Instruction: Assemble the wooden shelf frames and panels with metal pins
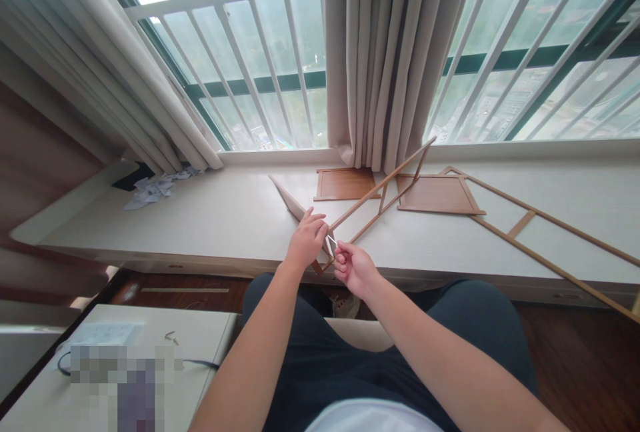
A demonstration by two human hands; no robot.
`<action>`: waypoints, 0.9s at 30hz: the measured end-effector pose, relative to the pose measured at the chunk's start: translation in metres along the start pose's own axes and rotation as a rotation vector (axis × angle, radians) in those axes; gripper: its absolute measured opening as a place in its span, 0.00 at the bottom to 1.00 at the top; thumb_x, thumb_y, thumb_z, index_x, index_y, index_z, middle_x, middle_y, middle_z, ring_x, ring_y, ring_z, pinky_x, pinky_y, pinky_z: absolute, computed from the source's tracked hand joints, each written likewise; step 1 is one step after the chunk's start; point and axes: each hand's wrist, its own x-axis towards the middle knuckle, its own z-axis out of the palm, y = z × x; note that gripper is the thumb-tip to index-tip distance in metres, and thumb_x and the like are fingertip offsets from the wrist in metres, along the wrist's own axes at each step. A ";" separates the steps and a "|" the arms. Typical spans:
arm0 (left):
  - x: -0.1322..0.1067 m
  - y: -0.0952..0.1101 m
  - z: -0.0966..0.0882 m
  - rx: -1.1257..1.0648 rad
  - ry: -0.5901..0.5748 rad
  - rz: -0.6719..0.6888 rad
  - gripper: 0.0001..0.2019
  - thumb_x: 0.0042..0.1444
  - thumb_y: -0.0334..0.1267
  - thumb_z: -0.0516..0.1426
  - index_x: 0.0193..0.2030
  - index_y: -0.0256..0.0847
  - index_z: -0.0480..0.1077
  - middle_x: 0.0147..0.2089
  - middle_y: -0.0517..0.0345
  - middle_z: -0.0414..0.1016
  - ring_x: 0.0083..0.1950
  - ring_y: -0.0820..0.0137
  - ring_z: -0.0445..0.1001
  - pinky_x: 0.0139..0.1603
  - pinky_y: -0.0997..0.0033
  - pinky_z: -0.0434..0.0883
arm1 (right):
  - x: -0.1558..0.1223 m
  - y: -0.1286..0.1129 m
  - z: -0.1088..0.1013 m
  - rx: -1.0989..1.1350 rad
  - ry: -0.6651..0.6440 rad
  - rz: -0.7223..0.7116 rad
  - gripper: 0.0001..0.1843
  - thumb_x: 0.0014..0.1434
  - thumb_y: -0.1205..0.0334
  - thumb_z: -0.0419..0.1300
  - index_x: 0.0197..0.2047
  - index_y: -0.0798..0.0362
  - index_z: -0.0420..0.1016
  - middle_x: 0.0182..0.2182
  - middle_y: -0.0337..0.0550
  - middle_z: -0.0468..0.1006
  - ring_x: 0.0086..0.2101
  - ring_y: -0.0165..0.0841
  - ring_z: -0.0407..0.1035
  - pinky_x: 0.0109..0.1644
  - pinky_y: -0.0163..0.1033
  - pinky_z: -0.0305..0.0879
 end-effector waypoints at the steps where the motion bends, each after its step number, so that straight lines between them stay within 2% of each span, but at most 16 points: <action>1: 0.000 0.000 0.000 0.000 0.000 -0.003 0.15 0.70 0.39 0.49 0.37 0.43 0.76 0.62 0.54 0.77 0.78 0.57 0.56 0.78 0.48 0.58 | 0.000 0.000 0.000 0.022 -0.020 0.017 0.13 0.60 0.60 0.62 0.27 0.52 0.65 0.15 0.29 0.60 0.15 0.22 0.49 0.17 0.29 0.44; 5: 0.000 0.002 -0.001 0.004 0.007 0.000 0.15 0.70 0.39 0.49 0.38 0.43 0.76 0.62 0.55 0.77 0.78 0.57 0.55 0.78 0.48 0.58 | -0.002 -0.002 0.000 0.113 -0.091 0.081 0.13 0.63 0.62 0.60 0.28 0.52 0.64 0.16 0.28 0.58 0.15 0.22 0.48 0.17 0.28 0.45; 11: -0.001 0.000 0.000 0.008 0.004 0.006 0.15 0.70 0.39 0.49 0.39 0.43 0.76 0.62 0.54 0.77 0.78 0.57 0.55 0.78 0.48 0.58 | -0.006 -0.002 0.003 0.294 -0.080 0.178 0.15 0.69 0.64 0.54 0.28 0.53 0.64 0.15 0.29 0.57 0.15 0.22 0.47 0.17 0.27 0.44; 15: -0.001 0.001 -0.001 0.008 0.005 0.006 0.15 0.70 0.39 0.49 0.39 0.43 0.76 0.62 0.53 0.77 0.78 0.57 0.55 0.78 0.47 0.57 | -0.006 -0.001 0.002 0.291 -0.086 0.175 0.15 0.69 0.63 0.55 0.28 0.53 0.63 0.16 0.28 0.57 0.15 0.22 0.48 0.17 0.27 0.44; 23: 0.000 0.000 -0.001 0.007 0.003 0.004 0.15 0.70 0.39 0.49 0.39 0.43 0.77 0.62 0.54 0.77 0.78 0.57 0.55 0.79 0.48 0.57 | -0.008 0.007 0.002 0.128 -0.060 0.041 0.14 0.64 0.61 0.59 0.27 0.52 0.63 0.15 0.28 0.57 0.16 0.22 0.46 0.18 0.29 0.43; 25: 0.001 -0.001 0.000 0.005 0.001 0.003 0.15 0.70 0.39 0.50 0.38 0.42 0.76 0.62 0.53 0.77 0.78 0.56 0.55 0.79 0.47 0.57 | -0.009 0.010 0.002 -0.017 -0.022 -0.073 0.14 0.61 0.57 0.61 0.27 0.52 0.65 0.16 0.28 0.58 0.16 0.22 0.46 0.19 0.30 0.42; 27: 0.001 -0.002 0.000 0.004 -0.002 0.004 0.16 0.70 0.39 0.50 0.36 0.42 0.76 0.62 0.53 0.77 0.78 0.56 0.56 0.79 0.47 0.57 | -0.010 0.010 0.000 -0.256 0.025 -0.240 0.16 0.60 0.51 0.63 0.28 0.51 0.66 0.16 0.28 0.60 0.17 0.24 0.47 0.20 0.32 0.42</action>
